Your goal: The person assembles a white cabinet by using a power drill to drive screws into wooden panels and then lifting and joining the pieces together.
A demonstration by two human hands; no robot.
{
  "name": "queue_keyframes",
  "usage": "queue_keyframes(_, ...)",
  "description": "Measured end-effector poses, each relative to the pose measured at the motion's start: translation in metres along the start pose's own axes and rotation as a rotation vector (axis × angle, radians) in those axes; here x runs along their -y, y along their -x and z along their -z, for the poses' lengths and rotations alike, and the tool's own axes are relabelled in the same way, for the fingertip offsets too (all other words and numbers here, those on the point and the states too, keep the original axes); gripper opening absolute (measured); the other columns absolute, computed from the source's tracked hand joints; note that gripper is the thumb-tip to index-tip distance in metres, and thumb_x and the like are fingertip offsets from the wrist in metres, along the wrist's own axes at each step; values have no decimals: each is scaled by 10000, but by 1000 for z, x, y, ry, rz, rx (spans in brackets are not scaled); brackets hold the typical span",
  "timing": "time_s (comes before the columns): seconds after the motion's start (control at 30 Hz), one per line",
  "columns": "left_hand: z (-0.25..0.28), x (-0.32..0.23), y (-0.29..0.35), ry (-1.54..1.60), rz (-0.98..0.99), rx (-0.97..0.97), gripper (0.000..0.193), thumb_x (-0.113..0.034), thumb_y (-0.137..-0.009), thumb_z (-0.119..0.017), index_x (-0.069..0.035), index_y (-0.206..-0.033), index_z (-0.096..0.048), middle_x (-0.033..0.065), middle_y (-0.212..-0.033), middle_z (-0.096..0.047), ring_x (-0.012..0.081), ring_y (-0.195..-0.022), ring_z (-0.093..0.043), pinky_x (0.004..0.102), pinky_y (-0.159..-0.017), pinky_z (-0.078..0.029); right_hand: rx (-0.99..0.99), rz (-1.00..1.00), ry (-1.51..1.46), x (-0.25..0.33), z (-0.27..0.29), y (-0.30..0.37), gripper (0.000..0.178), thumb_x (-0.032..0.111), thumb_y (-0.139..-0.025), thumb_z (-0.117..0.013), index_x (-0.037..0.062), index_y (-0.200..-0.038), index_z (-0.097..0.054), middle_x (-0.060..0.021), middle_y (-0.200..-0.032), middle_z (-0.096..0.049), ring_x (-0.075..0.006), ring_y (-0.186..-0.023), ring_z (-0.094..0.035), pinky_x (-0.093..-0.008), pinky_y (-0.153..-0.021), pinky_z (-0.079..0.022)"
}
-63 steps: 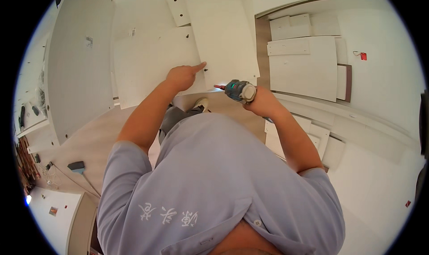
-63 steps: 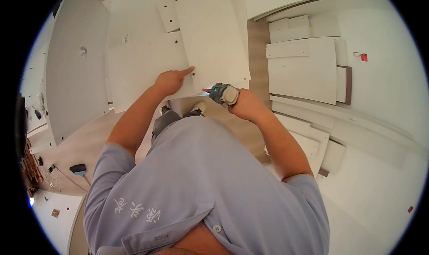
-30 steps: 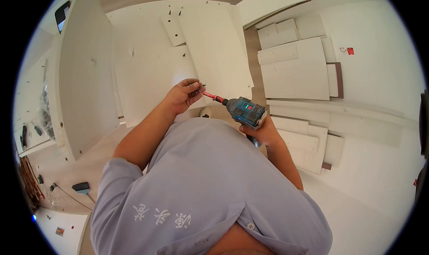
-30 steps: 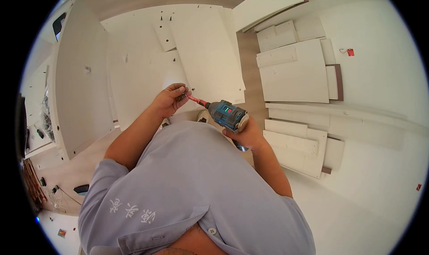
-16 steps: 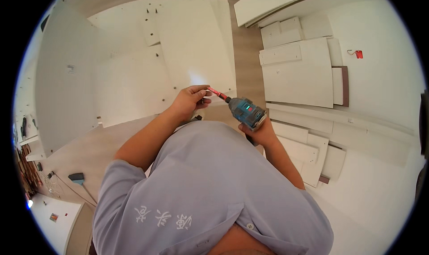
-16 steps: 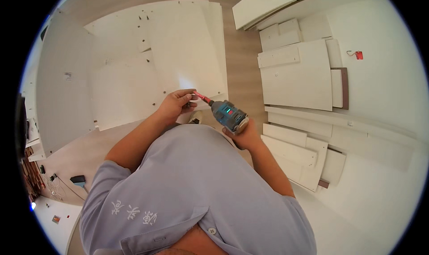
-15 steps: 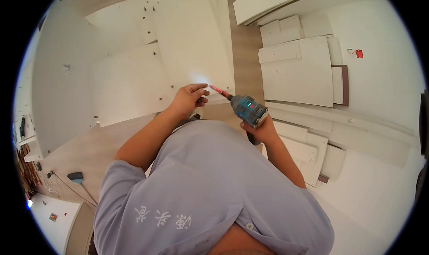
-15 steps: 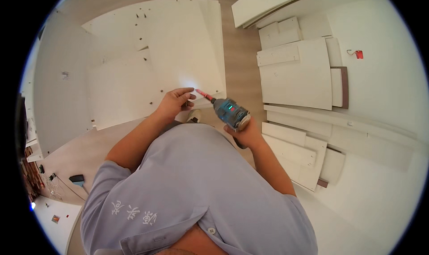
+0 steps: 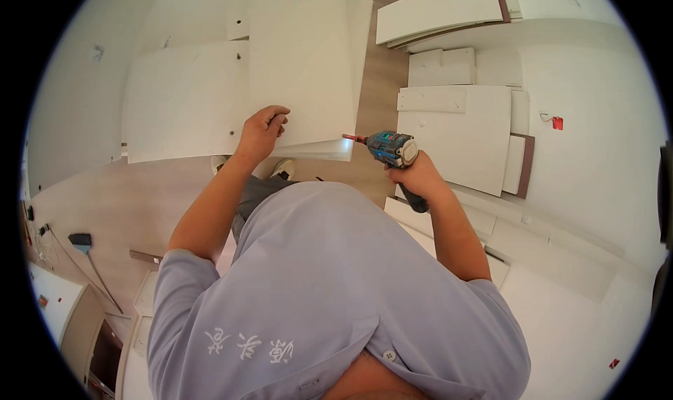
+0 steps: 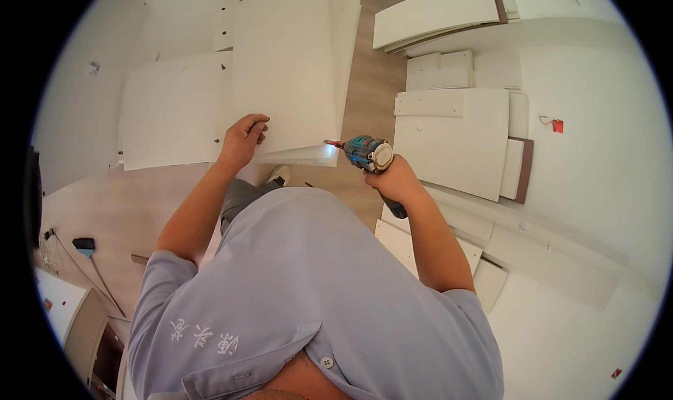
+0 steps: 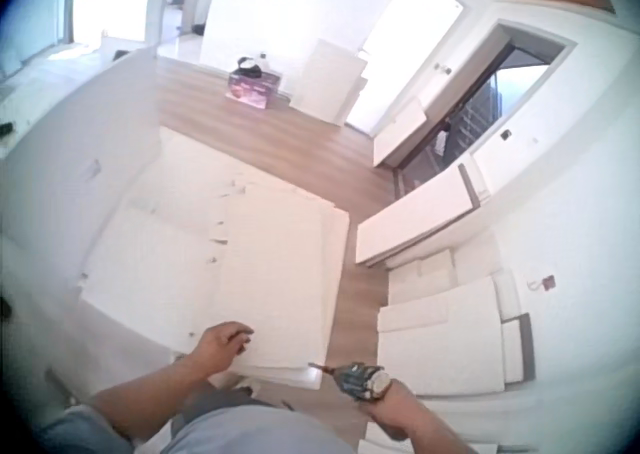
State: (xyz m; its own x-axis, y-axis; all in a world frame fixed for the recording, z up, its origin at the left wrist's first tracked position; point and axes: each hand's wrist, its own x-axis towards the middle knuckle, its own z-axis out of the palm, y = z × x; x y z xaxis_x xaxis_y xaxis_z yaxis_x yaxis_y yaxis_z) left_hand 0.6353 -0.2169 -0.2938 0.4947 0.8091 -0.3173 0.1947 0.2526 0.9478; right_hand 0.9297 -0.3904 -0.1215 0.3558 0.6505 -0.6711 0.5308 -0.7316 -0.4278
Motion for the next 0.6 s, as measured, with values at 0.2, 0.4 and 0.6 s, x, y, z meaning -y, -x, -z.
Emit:
queue_keyframes(0.2,-5,15,3,7,-154,-53,194,-76,-1017,-592,-15,-1168,-696,72,-914,-692,119,-724,-619,271,-690,-534,33,39,502,57,18,-9,304,165,-735,-765,0,-984,-706,-188,-910,-734,-360,-827,-692,-424,-784,-569)
queue_keyframes(0.4,-6,14,2,-37,-168,-62,182,-77,-1017,-591,-22,-1146,-708,75,-923,-696,131,-709,-635,280,-686,-541,62,8,577,71,19,-13,322,174,-716,-752,-4,-982,-711,-218,-933,-731,-396,-859,-689,-447,-799,-569)
queue_keyframes(0.6,-7,14,3,-76,-174,-74,195,-94,-1018,-593,-30,-1163,-707,70,-908,-704,129,-719,-649,286,-682,-548,82,97,529,54,24,-17,238,180,-742,-709,41,-934,-728,-192,-859,-730,-382,-786,-685,-440,-734,-563)
